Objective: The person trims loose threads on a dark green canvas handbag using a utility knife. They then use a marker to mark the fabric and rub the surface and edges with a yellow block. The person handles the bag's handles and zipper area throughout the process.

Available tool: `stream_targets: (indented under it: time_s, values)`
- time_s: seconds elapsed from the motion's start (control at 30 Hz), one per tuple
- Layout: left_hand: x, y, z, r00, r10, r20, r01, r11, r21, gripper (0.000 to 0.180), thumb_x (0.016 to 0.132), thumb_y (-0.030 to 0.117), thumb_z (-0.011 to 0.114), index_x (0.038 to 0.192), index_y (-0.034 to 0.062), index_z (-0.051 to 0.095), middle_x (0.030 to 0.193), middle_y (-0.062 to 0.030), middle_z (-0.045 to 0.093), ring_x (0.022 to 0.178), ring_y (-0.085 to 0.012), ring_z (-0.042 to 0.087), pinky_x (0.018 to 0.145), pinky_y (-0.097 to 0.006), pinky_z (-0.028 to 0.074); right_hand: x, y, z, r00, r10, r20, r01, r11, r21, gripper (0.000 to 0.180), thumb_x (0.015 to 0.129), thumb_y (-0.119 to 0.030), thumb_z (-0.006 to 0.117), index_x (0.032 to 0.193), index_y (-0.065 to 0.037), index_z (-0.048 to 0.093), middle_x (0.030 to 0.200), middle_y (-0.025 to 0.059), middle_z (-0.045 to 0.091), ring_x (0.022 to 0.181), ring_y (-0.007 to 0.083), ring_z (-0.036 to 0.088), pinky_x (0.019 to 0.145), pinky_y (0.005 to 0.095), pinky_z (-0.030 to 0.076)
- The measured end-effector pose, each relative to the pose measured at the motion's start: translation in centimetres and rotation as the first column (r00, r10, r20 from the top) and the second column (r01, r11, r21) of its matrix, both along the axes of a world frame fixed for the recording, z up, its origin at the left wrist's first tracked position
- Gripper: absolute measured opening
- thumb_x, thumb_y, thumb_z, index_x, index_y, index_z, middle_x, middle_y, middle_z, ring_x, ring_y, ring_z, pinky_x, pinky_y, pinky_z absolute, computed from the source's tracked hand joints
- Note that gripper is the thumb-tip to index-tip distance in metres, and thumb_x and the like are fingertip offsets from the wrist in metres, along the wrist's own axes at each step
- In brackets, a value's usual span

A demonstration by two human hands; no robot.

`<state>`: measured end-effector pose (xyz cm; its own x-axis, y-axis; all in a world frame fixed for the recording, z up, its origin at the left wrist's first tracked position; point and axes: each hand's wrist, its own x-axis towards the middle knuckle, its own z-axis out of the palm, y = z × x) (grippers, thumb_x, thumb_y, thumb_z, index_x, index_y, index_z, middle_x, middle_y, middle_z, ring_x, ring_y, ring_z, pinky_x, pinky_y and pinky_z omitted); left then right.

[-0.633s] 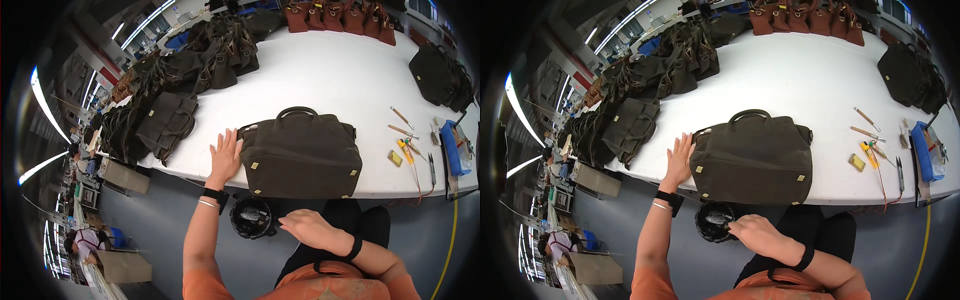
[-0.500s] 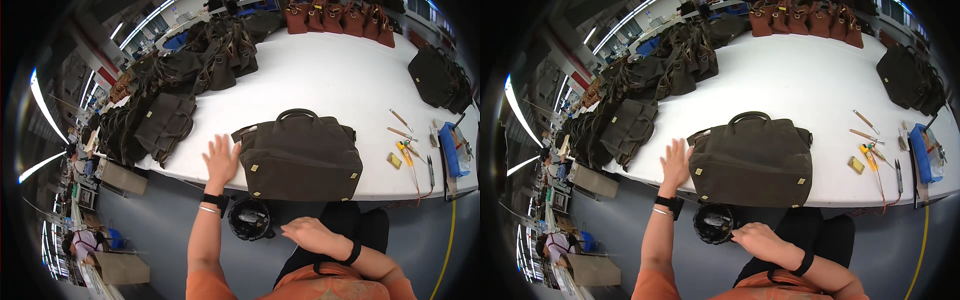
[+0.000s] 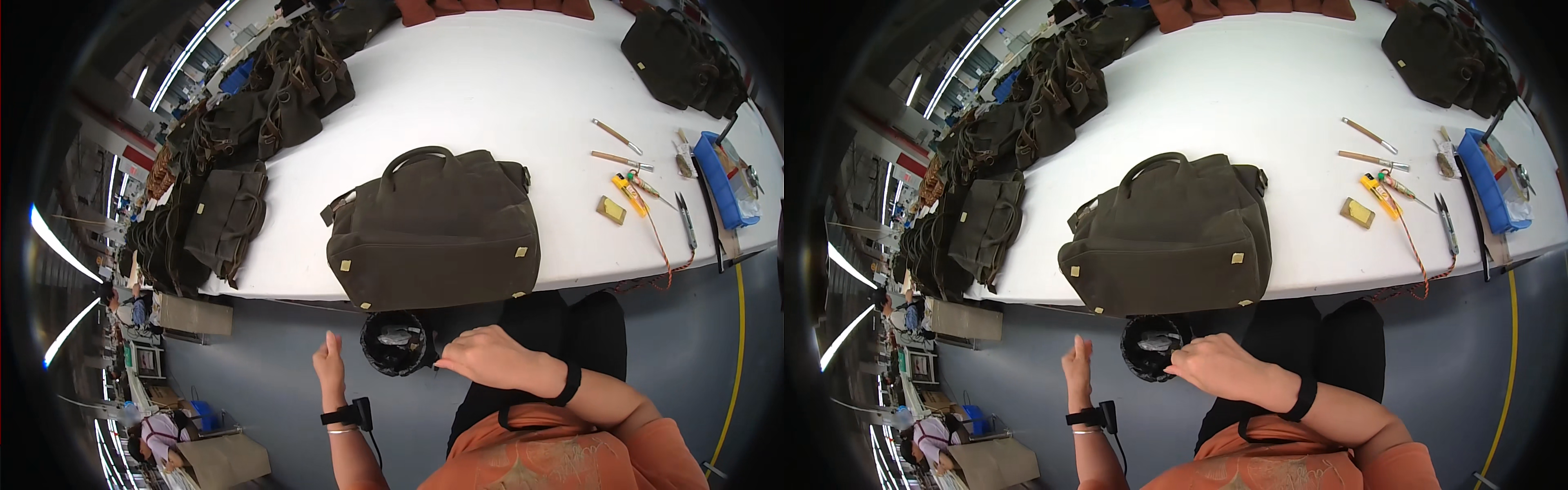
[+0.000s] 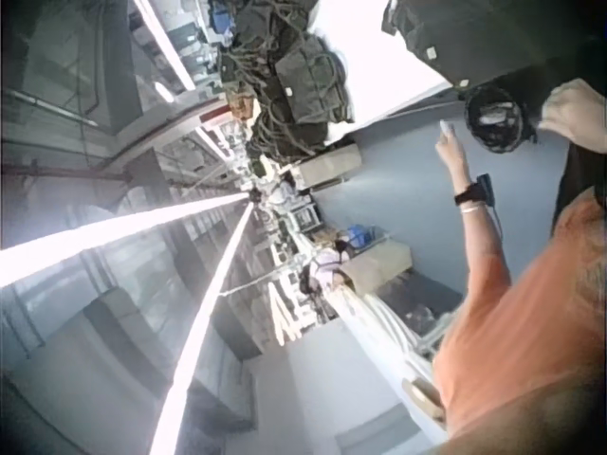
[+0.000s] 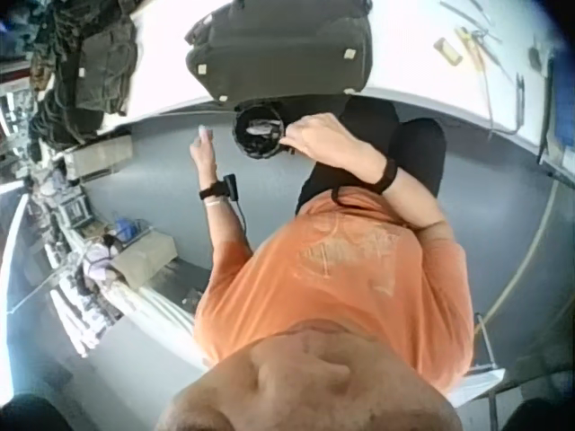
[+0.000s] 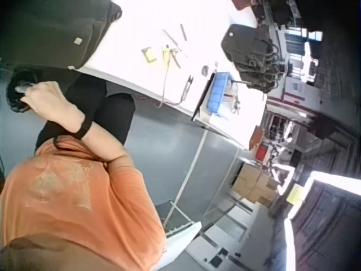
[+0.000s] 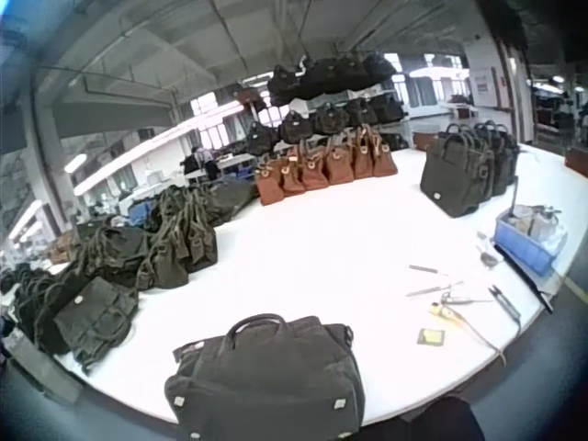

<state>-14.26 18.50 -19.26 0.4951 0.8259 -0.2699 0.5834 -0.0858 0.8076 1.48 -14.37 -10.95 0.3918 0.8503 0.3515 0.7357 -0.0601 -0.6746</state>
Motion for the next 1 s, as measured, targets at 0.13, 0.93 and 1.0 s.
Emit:
stream_targets:
  time_s: [0.13,0.93,1.0]
  values:
    - [5.2,-4.0,8.2,0.912,-0.119,0.393,-0.028,0.937,0.348,0.045,0.105,0.033,0.053,0.125,-0.0061,0.062,0.091,-0.0058,0.065,0.084,-0.0118,0.060,0.078,-0.026,0.049,1.2,-1.9,2.4,0.987,-0.156,-0.034,0.158,0.983,0.090,0.041,0.091,-0.031,0.069,0.063,-0.005,0.055,0.058,0.0083,0.056,0.055,0.0278,0.060,0.052,0.0374,0.047]
    - [17.5,-5.4,13.9,0.761,-0.475,0.442,0.531,0.847,-0.005,0.048,0.102,0.040,0.056,0.123,-0.0017,0.064,0.112,-0.0054,0.068,0.098,-0.0108,0.061,0.087,-0.024,0.049,10.7,-1.1,4.9,0.669,-0.743,0.025,0.739,0.669,0.078,0.026,0.095,-0.016,0.063,0.118,-0.004,0.061,0.106,0.0177,0.064,0.098,0.0319,0.061,0.086,0.0482,0.046]
    - [18.0,-5.3,13.3,0.760,-0.428,0.489,0.542,0.832,-0.113,0.047,0.102,0.040,0.056,0.123,-0.0014,0.064,0.111,-0.0057,0.068,0.098,-0.0109,0.061,0.087,-0.024,0.049,10.1,-0.5,4.8,0.439,-0.770,0.462,0.783,0.580,0.224,0.038,0.095,-0.015,0.062,0.131,-0.004,0.057,0.132,0.0184,0.057,0.126,0.0316,0.054,0.105,0.0559,0.038]
